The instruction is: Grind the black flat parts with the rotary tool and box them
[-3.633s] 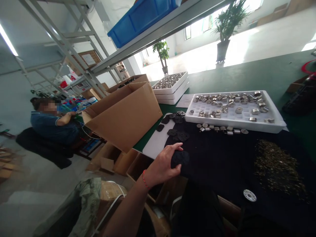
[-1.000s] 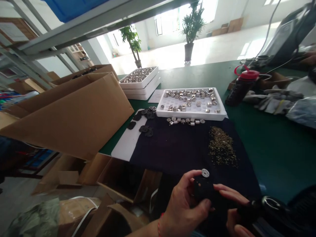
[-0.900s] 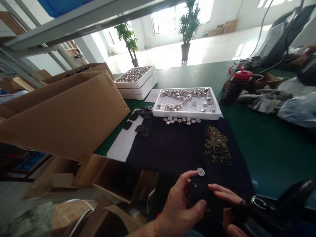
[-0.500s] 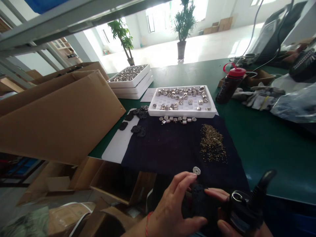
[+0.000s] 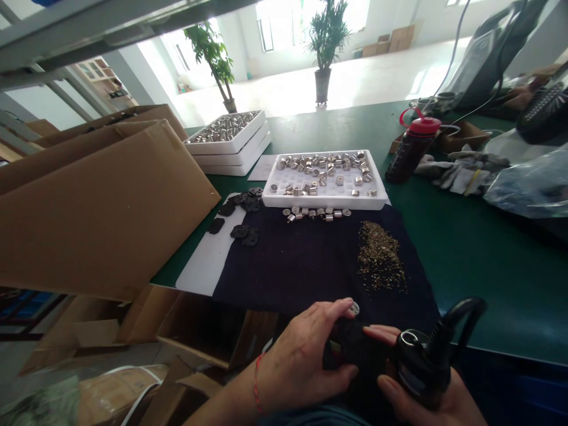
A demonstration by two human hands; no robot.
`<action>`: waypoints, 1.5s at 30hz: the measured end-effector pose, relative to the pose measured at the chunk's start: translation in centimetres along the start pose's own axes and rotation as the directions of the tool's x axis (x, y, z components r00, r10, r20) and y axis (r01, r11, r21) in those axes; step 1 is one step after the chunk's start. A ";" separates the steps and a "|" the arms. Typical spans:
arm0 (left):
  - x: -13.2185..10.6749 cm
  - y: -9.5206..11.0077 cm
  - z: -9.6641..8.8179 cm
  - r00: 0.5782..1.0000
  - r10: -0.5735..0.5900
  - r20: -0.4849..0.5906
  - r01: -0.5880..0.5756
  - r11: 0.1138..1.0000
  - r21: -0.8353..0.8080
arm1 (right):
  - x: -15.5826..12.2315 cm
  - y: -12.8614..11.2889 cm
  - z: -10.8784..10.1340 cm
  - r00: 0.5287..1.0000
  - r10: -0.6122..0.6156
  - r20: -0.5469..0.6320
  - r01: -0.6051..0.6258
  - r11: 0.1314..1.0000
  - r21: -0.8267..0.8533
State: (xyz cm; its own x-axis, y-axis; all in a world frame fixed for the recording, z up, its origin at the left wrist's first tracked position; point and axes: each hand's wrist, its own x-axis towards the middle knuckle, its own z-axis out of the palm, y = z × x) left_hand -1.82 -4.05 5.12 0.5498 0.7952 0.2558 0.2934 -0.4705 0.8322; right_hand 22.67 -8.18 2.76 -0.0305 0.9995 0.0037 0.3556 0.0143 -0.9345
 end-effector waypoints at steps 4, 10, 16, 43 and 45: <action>1.7 -0.7 -0.5 1.000 0.029 0.000 -0.029 1.000 0.006 | 0.3 1.2 -0.1 0.999 0.038 0.023 -0.039 0.999 0.036; 3.1 -1.6 -0.5 0.998 0.059 0.009 -0.059 0.998 -0.005 | 0.3 1.0 0.2 0.979 0.206 0.013 -0.206 0.974 0.097; 3.2 -2.2 -0.4 0.996 0.088 0.021 -0.089 0.996 0.010 | -0.1 1.7 1.2 0.960 0.264 -0.094 -0.247 0.956 0.161; 2.6 -2.6 0.8 1.000 -0.015 0.012 0.016 0.999 -0.044 | 0.0 3.4 1.0 0.965 0.261 -0.019 -0.255 0.952 0.167; 2.5 -2.5 0.9 1.000 -0.018 -0.001 0.018 0.999 -0.034 | -0.1 3.5 1.0 0.966 0.257 -0.029 -0.249 0.954 0.167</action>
State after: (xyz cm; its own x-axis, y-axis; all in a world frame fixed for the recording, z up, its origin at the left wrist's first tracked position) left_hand -0.46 -1.25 3.26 0.5438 0.8038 0.2412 0.2763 -0.4429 0.8529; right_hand 22.96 -8.22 -0.85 0.0889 0.9699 -0.2266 0.1910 -0.2398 -0.9518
